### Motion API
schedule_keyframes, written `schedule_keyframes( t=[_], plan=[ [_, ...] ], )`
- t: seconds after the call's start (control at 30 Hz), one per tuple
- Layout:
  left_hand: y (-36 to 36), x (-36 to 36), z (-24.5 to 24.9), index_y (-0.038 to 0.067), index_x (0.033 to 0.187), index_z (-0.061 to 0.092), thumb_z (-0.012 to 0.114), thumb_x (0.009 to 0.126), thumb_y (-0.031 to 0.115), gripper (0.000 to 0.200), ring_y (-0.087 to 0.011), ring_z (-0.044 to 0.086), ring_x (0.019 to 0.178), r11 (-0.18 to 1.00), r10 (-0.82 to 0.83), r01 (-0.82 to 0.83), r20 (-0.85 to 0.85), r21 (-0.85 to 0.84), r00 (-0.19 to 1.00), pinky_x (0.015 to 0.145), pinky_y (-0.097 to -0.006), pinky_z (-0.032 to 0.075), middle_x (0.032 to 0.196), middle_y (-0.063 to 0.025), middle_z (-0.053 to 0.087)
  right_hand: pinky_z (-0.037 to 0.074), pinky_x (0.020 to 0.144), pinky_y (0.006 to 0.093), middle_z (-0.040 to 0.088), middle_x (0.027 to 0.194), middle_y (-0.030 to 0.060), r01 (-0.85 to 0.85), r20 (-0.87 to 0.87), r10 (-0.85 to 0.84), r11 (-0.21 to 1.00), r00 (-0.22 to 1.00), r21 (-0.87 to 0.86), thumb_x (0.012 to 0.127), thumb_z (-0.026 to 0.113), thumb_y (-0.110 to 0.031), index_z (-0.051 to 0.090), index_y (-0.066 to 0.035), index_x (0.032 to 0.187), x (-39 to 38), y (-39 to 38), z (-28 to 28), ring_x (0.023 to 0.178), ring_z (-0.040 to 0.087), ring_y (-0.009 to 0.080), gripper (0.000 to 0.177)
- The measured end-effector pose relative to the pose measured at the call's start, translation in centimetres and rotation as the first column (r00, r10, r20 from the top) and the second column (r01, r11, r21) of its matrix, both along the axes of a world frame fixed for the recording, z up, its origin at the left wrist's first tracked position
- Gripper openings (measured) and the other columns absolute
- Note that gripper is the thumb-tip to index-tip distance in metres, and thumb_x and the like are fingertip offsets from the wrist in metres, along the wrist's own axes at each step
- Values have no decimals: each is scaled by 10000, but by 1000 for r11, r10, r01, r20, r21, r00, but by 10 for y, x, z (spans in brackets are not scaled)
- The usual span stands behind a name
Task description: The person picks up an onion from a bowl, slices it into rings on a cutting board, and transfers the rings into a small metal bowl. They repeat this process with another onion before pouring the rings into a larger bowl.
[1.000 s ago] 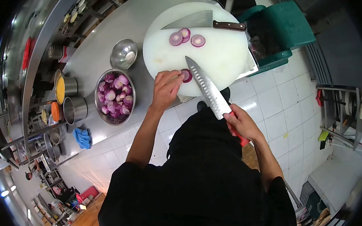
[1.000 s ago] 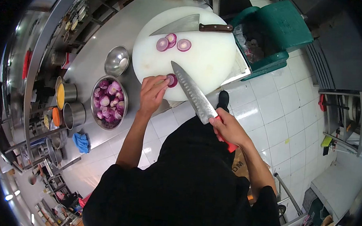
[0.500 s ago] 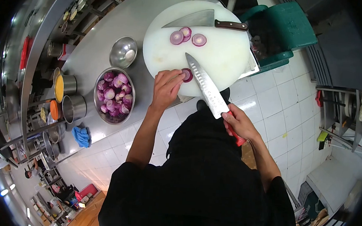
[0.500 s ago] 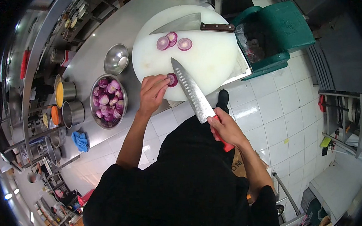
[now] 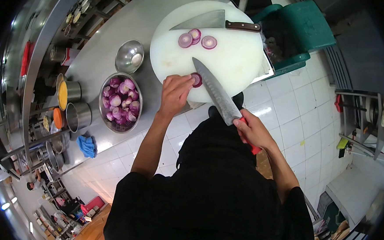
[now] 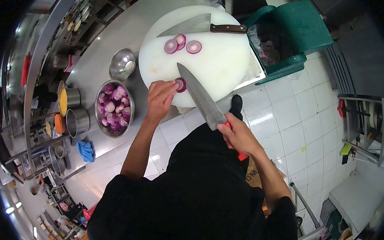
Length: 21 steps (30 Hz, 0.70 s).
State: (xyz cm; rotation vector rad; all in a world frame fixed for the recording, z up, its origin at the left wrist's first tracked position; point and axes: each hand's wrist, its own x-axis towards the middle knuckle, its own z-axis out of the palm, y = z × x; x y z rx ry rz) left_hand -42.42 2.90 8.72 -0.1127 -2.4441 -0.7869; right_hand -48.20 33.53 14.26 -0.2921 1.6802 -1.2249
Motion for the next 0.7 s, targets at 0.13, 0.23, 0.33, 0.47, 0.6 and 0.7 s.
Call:
schedule_keyframes(
  t=[0.13, 0.23, 0.33, 0.47, 0.6, 0.7],
  plan=[
    [1, 2, 0, 64, 1047, 772, 741, 748, -56, 323, -269, 628, 974, 999, 9, -8, 12, -35, 1000, 862, -376, 512, 1106, -74, 728, 421, 461, 302, 521, 628, 42, 4, -17, -4, 1000, 1000, -5, 1043, 561, -265, 446, -39, 923, 2, -6, 6, 474, 520, 130, 280],
    [2, 2, 0, 66, 1057, 771, 731, 740, -68, 346, -272, 622, 974, 1000, 16, -16, 3, -23, 1000, 877, -377, 506, 1106, -70, 727, 425, 464, 306, 530, 624, 46, -11, -15, 11, 1000, 1000, 19, 1042, 558, -264, 447, -33, 928, 7, 2, 11, 478, 532, 133, 281],
    [3, 1, 4, 69, 1065, 769, 731, 741, -68, 354, -275, 617, 981, 999, 19, -19, -6, -40, 1000, 889, -377, 495, 1106, -66, 727, 428, 466, 308, 542, 626, 49, -13, -6, 13, 1000, 1000, 11, 1042, 557, -267, 454, -30, 945, 6, -3, 7, 482, 543, 138, 276],
    [2, 1, 5, 75, 1070, 769, 734, 744, -66, 357, -275, 613, 986, 997, 5, -6, -11, -83, 1000, 889, -373, 486, 1102, -64, 726, 429, 464, 307, 550, 628, 54, -13, -47, 13, 1000, 999, 11, 1041, 558, -269, 459, -29, 957, 6, -13, 4, 478, 545, 142, 273],
    [4, 2, 1, 71, 1061, 771, 739, 754, -57, 333, -272, 610, 987, 995, 46, -47, -16, -83, 999, 869, -370, 484, 1091, -66, 726, 427, 462, 310, 549, 621, 57, -22, -18, 22, 1000, 1000, -8, 1041, 555, -262, 456, -27, 940, 8, -2, 4, 472, 542, 143, 275],
    [5, 2, 1, 66, 1054, 771, 740, 765, -50, 313, -272, 609, 977, 997, 48, -49, -17, -67, 999, 864, -370, 483, 1076, -68, 725, 420, 453, 311, 542, 612, 57, -10, 12, 10, 1000, 1000, -18, 1040, 556, -258, 453, -22, 933, 11, -8, 1, 469, 540, 141, 279]
  ],
)
